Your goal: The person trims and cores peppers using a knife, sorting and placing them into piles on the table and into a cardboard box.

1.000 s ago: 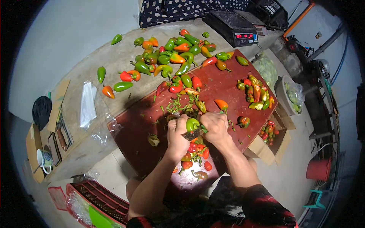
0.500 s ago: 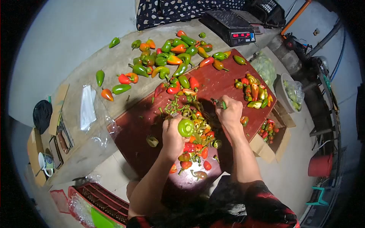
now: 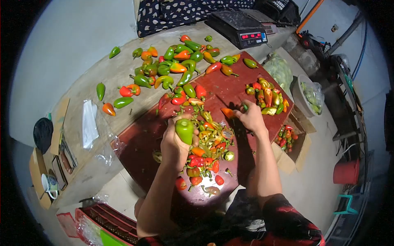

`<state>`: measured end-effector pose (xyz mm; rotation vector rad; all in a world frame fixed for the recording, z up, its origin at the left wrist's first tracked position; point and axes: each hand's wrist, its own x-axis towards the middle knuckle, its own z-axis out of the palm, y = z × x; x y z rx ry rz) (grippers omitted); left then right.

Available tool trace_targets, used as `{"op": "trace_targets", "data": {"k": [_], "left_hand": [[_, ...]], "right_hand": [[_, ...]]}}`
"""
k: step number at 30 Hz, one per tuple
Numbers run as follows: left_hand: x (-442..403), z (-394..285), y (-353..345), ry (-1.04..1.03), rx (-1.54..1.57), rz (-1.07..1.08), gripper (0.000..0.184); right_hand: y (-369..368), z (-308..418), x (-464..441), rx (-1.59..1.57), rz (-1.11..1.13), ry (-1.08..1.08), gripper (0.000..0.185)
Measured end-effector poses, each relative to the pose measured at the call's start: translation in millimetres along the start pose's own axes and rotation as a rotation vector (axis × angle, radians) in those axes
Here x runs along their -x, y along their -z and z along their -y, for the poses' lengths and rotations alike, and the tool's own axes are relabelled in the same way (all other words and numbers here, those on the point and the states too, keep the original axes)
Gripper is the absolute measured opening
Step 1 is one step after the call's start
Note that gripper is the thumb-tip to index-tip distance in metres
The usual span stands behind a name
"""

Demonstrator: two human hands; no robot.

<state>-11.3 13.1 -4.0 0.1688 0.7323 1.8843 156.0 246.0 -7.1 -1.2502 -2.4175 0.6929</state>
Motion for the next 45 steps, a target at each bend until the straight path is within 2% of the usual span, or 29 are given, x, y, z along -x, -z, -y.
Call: {"op": "trace_targets", "data": {"k": [2, 5, 9, 11, 12, 13, 14, 15, 16, 17, 18, 20, 22, 25, 26, 28, 29, 30, 32, 36, 38, 45], "left_hand": [[2, -1, -14, -0.074, -0.096, -0.084, 0.039], [-5, 9, -1, -0.057, -0.111, -0.082, 0.032], [-7, 13, -2, -0.024, -0.15, -0.129, 0.032], [-7, 12, -7, -0.007, -0.169, -0.151, 0.031], [-6, 11, -9, 0.011, -0.188, -0.175, 0.03], [-6, 10, -10, 0.01, -0.187, -0.178, 0.03], [-5, 9, -10, -0.012, -0.36, -0.164, 0.03], [-5, 8, -10, -0.035, -0.532, -0.149, 0.03], [-3, 9, -11, -0.037, -0.532, -0.151, 0.03], [0, 12, -12, -0.132, -0.756, -0.096, 0.031], [2, 14, -13, -0.227, -0.98, -0.037, 0.034], [1, 17, -10, -0.215, -0.967, -0.001, 0.035], [3, 16, -10, -0.064, -0.936, 0.176, 0.029], [4, 11, -10, -0.042, -0.863, 0.191, 0.024], [4, 9, -9, -0.003, -0.807, 0.194, 0.025], [2, 11, -6, -0.046, -0.749, 0.162, 0.025], [1, 12, -6, -0.083, -0.689, 0.133, 0.025], [2, 10, -7, -0.088, -0.69, 0.129, 0.025], [3, 7, -11, -0.048, -0.583, 0.154, 0.028], [4, 10, -10, -0.077, -0.657, 0.156, 0.03], [2, 12, -7, -0.176, -0.754, 0.174, 0.032], [3, 16, 0, -0.227, -0.814, 0.18, 0.034]], "right_hand": [[-4, 6, 0, 0.039, 0.102, 0.028, 0.043], [-18, 3, 4, 0.195, 0.143, 0.053, 0.053], [-13, 10, 2, 0.212, 0.171, -0.054, 0.05], [-13, 9, 2, 0.069, 0.116, 0.133, 0.041], [-12, 12, 2, 0.069, 0.119, 0.136, 0.041], [-11, 16, 3, -0.171, 0.223, 0.116, 0.037], [-10, 19, 5, -0.412, 0.324, 0.095, 0.033], [-6, 26, 8, -0.412, 0.325, 0.097, 0.033], [-1, 36, 13, -0.562, 0.451, 0.057, 0.032], [1, 43, 17, -0.712, 0.578, 0.016, 0.032], [-1, 47, 19, -0.712, 0.58, 0.018, 0.032], [-6, 53, 24, -0.818, 0.694, 0.226, 0.032], [-9, 53, 25, -0.815, 0.735, 0.276, 0.036], [-1, 59, 31, -1.087, 0.712, 0.116, 0.036], [1, 62, 32, -1.282, 0.711, 0.005, 0.025], [-6, 56, 26, -0.98, 0.289, 0.066, 0.016], [-15, 49, 21, -0.771, 0.119, 0.075, 0.026], [-16, 50, 22, -0.771, 0.123, 0.08, 0.026], [-18, 52, 29, -0.242, -0.128, 0.361, 0.028], [-25, 63, 35, -0.096, -0.121, 0.645, 0.019], [-33, 64, 37, -0.058, -0.124, 0.656, 0.018], [-36, 73, 43, 0.034, -0.116, 0.687, 0.015]]}}
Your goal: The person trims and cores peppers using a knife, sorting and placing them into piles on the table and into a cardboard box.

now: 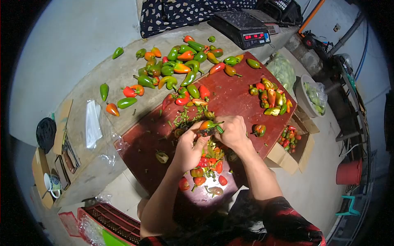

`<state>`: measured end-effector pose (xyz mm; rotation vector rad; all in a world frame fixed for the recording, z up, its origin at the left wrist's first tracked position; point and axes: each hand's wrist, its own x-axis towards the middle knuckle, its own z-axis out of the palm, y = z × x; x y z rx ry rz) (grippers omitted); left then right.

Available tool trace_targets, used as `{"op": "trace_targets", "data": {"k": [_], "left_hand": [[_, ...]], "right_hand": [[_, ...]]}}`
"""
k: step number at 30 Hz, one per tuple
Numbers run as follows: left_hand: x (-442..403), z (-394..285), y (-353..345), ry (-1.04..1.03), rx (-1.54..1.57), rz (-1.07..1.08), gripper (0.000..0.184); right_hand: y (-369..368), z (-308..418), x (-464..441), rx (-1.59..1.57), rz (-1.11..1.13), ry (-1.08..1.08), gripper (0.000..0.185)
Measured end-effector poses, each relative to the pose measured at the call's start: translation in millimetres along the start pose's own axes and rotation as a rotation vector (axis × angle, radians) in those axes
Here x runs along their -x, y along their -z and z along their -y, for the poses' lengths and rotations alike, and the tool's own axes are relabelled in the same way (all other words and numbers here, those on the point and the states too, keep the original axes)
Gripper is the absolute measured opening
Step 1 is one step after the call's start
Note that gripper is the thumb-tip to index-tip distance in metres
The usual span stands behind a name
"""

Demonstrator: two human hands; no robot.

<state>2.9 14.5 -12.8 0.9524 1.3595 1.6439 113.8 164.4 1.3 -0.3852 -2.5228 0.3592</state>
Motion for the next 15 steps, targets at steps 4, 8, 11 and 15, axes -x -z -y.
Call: {"op": "trace_targets", "data": {"k": [4, 8, 11, 15], "left_hand": [[1, -3, -1, -0.006, 0.026, 0.005, 0.033], [1, -4, -1, 0.018, 0.047, 0.027, 0.034], [2, -9, 0, 0.012, 0.048, 0.049, 0.035], [7, -25, -4, 0.053, 0.018, 0.066, 0.035]], "right_hand": [[-5, -4, 3, 0.001, -0.003, 0.051, 0.01], [-5, -5, 4, 0.053, 0.009, 0.017, 0.008], [1, -1, 3, 0.053, 0.015, -0.007, 0.009], [8, -17, -4, 0.287, 0.145, -0.243, 0.013]]}}
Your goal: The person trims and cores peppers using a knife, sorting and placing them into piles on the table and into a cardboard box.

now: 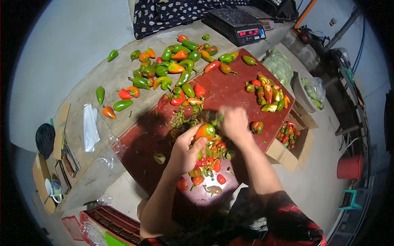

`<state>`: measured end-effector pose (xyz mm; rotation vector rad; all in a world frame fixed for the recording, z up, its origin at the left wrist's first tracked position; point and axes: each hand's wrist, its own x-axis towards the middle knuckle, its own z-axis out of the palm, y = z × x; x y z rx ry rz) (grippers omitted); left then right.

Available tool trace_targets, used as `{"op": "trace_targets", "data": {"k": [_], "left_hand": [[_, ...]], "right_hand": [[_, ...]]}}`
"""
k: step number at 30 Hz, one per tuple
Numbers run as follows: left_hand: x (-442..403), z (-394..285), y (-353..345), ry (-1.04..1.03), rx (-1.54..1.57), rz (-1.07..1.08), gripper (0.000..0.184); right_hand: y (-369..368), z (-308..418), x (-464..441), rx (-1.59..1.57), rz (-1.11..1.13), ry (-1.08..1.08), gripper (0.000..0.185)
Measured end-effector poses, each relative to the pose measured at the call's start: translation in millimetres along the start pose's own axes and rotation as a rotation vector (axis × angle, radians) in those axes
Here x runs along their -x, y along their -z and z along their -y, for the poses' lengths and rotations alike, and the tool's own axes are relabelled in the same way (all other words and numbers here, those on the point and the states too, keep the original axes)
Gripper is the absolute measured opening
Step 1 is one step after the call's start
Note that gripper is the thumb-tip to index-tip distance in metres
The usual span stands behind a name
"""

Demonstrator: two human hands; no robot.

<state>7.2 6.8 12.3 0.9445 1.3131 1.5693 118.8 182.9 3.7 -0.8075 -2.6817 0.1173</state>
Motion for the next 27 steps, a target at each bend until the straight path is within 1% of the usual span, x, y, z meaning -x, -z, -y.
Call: {"op": "trace_targets", "data": {"k": [2, 3, 4, 6, 7, 8, 10, 11, 12, 14, 15, 16, 18, 19, 21, 22, 23, 24, 26, 27], "left_hand": [[4, -12, -3, 0.012, 0.089, 0.058, 0.033], [5, -13, 0, 0.012, 0.099, 0.064, 0.033], [1, -11, 4, -0.013, 0.105, 0.056, 0.033], [0, -4, 11, -0.013, 0.074, 0.011, 0.033], [-1, -3, 11, -0.019, 0.076, 0.003, 0.034], [0, -2, 10, -0.01, 0.066, 0.003, 0.034], [-1, 2, 8, -0.044, 0.053, -0.036, 0.036], [-1, 5, 10, -0.045, 0.081, -0.029, 0.036], [-2, 6, 10, -0.05, 0.08, -0.032, 0.036], [-5, 7, 9, -0.042, 0.11, -0.061, 0.035], [-6, 7, 9, -0.04, 0.109, -0.058, 0.035], [-7, 6, 8, -0.05, 0.103, -0.066, 0.034], [-9, 6, 6, -0.056, 0.098, -0.069, 0.034], [-10, 6, 5, -0.065, 0.106, -0.072, 0.035], [-11, 4, 6, -0.07, 0.111, -0.073, 0.035], [-11, 2, 6, -0.068, 0.131, -0.056, 0.035], [-12, 1, 6, -0.066, 0.151, -0.04, 0.036], [-13, 1, 6, -0.066, 0.15, -0.037, 0.036], [-13, 0, 5, -0.074, 0.146, -0.09, 0.036], [-14, 2, 6, -0.073, 0.146, -0.089, 0.036]], "right_hand": [[-20, -45, -12, 0.055, -0.018, -0.241, 0.016], [-11, -49, -14, -0.025, -0.113, -0.194, 0.016], [-6, -47, -18, -0.014, -0.124, -0.173, 0.016], [-4, -33, -9, -0.291, -0.15, -0.174, 0.011], [-10, -27, -8, -0.375, -0.201, -0.11, 0.018], [-14, -21, -7, -0.387, -0.2, -0.117, 0.018], [-13, -10, -8, -0.737, -0.065, -0.207, 0.03], [-9, -4, -5, -0.844, -0.025, -0.22, 0.034], [-7, 2, -3, -0.844, -0.026, -0.214, 0.034], [-3, 12, 1, -1.306, 0.078, -0.235, 0.027], [0, 15, 4, -1.27, 0.1, -0.164, 0.019], [-1, 17, 6, -1.338, 0.117, -0.084, 0.015], [3, 26, 9, -1.448, 0.145, -0.074, 0.017], [1, 27, 10, -1.446, 0.136, -0.051, 0.024], [0, 30, 12, -1.435, 0.142, -0.047, 0.027], [0, 31, 13, -1.422, 0.15, -0.04, 0.031], [-5, 26, 15, -1.384, 0.223, -0.084, 0.05], [-5, 28, 15, -1.384, 0.22, -0.086, 0.05], [-3, 36, 13, -1.409, 0.11, 0.019, 0.052], [-1, 35, 13, -1.298, 0.132, 0.027, 0.071]]}}
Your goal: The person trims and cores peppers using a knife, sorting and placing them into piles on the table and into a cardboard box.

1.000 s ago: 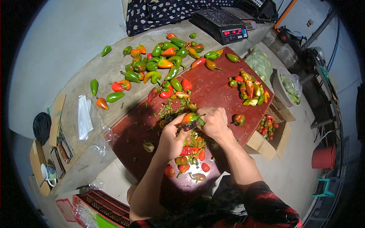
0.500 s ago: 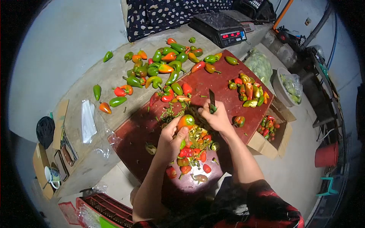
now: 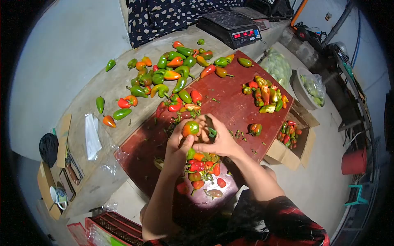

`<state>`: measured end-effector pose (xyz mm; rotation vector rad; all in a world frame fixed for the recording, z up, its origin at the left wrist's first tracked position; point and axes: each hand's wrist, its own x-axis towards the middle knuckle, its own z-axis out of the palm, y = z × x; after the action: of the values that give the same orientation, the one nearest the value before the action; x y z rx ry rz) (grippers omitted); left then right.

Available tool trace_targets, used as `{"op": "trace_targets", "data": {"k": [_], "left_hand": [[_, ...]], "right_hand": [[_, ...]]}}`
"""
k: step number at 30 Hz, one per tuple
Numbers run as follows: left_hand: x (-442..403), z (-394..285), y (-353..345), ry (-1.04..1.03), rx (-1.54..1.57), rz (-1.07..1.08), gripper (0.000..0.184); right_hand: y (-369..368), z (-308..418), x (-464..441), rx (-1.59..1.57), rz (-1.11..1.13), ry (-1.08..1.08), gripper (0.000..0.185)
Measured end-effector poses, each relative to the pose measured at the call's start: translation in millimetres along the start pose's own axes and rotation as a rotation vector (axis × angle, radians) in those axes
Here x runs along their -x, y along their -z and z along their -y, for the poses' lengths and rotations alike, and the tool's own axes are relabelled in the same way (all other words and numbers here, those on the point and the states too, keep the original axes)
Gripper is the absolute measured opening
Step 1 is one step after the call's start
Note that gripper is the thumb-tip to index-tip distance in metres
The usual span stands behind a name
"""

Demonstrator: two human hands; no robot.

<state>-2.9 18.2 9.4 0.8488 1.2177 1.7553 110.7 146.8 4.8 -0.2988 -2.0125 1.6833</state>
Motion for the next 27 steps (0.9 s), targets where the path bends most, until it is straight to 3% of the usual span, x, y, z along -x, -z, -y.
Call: {"op": "trace_targets", "data": {"k": [1, 4, 7, 9, 11, 12, 16, 18, 19, 23, 26, 27], "left_hand": [[-1, 4, 2, 0.008, 0.044, -0.028, 0.036], [0, 2, 3, 0.077, 0.093, -0.072, 0.038], [2, 13, 8, 0.172, 0.073, -0.12, 0.04], [2, 18, 6, 0.208, 0.049, -0.135, 0.041], [2, 17, 0, 0.19, 0.211, -0.214, 0.043], [0, 19, 7, 0.215, 0.267, -0.167, 0.045], [1, 16, 9, 0.264, 0.551, -0.142, 0.047], [0, 17, 4, 0.137, 0.043, -0.164, 0.052], [1, 16, 2, 0.141, 0.043, -0.143, 0.052], [-3, 13, 15, -0.147, -1.13, -0.018, 0.039], [-4, -2, 7, -0.319, -1.373, 0.137, 0.048], [-3, -2, 7, -0.263, -1.361, 0.133, 0.044]], "right_hand": [[0, 2, 0, 0.0, -0.001, 0.0, 0.071], [-5, 7, 1, 0.123, 0.065, -0.004, 0.099], [-12, 6, -2, 0.35, 0.091, 0.185, 0.1], [-17, 4, 1, 0.36, 0.093, 0.144, 0.095], [-20, -9, 4, 0.406, 0.129, 0.15, 0.088], [-21, -9, 3, 0.368, 0.104, 0.222, 0.077], [-17, -12, 2, 0.38, 0.033, 0.245, 0.069], [-11, -8, 1, 0.337, -0.011, 0.213, 0.058], [-5, -5, 1, 0.346, -0.029, 0.21, 0.058], [42, 3, -8, 0.458, -0.298, 0.369, 0.05], [106, 21, 0, 0.569, -0.635, 0.304, 0.044], [130, 23, 10, 0.599, -0.775, 0.259, 0.041]]}}
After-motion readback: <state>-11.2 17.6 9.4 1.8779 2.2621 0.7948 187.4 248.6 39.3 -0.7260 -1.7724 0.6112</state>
